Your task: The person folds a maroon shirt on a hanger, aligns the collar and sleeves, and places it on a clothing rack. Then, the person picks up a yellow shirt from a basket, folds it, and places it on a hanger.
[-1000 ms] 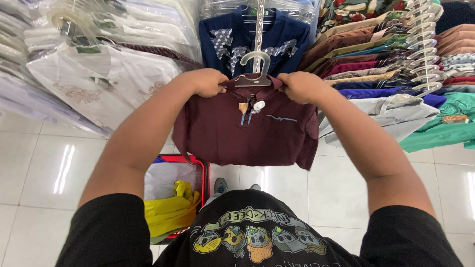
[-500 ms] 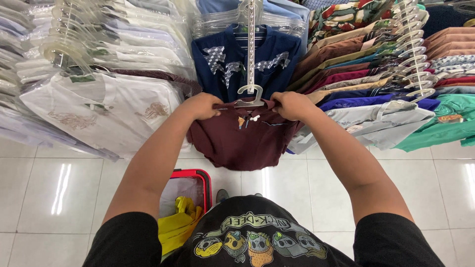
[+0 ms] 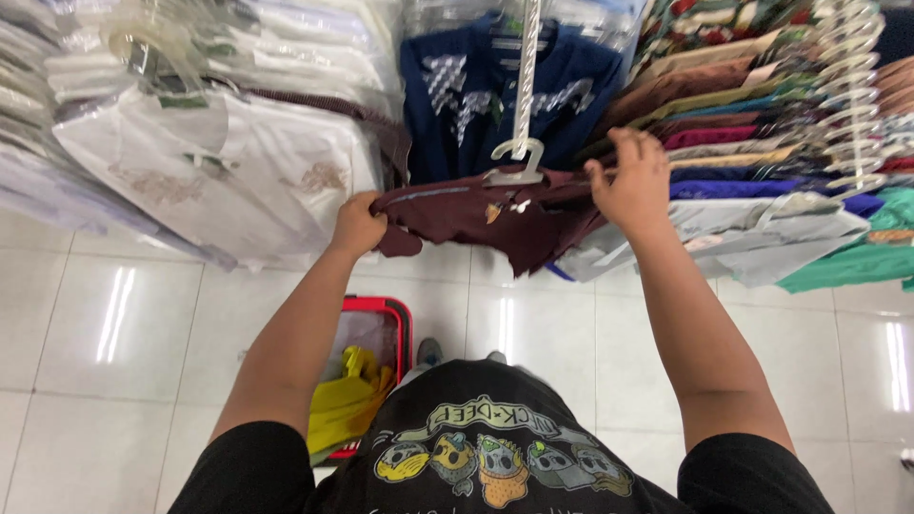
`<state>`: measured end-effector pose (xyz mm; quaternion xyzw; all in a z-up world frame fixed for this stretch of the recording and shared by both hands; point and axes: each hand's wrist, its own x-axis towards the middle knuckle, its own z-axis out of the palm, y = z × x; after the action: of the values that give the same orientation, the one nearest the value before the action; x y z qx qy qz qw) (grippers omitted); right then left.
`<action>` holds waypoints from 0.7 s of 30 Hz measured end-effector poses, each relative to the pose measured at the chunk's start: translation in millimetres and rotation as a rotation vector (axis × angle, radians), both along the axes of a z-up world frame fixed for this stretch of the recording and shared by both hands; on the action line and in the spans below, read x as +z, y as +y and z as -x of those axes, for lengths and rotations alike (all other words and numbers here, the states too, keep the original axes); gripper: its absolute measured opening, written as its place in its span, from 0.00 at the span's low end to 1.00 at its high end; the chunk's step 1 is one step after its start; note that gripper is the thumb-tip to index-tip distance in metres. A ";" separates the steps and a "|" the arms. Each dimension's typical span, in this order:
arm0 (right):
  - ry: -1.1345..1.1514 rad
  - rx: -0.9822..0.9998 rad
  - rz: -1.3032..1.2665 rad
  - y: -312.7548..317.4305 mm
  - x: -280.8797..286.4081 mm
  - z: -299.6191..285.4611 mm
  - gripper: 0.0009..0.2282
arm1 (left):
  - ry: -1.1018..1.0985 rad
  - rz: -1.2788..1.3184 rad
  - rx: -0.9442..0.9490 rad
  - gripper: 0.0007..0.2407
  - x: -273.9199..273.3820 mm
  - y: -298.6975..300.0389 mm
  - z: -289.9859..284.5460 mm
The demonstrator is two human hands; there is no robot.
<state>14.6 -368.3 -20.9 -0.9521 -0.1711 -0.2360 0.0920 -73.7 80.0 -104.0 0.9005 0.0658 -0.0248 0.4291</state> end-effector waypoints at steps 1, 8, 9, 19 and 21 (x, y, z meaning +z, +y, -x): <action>0.018 -0.001 0.003 9.6 7.1 12.3 0.23 | 0.018 0.003 -0.001 0.07 -20.1 5.1 0.3; 0.007 0.025 -0.188 30.8 -1.5 40.6 0.22 | 0.030 -0.083 0.153 0.07 -86.2 28.1 13.9; 0.110 -0.023 -0.220 27.0 -8.8 40.4 0.25 | 0.046 -0.109 0.194 0.07 -97.2 36.5 16.1; 0.766 -0.170 -0.831 -40.3 -90.4 64.6 0.10 | 0.027 -0.024 0.241 0.05 -74.0 79.4 69.8; 0.928 -0.161 -1.086 -49.8 -114.2 78.7 0.11 | 0.099 0.001 0.188 0.06 -72.9 80.2 83.0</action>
<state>-64.1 -418.1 -135.1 -0.7838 0.0977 0.1352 0.5981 -156.7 160.2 -176.9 0.8878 0.1708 -0.0288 0.4264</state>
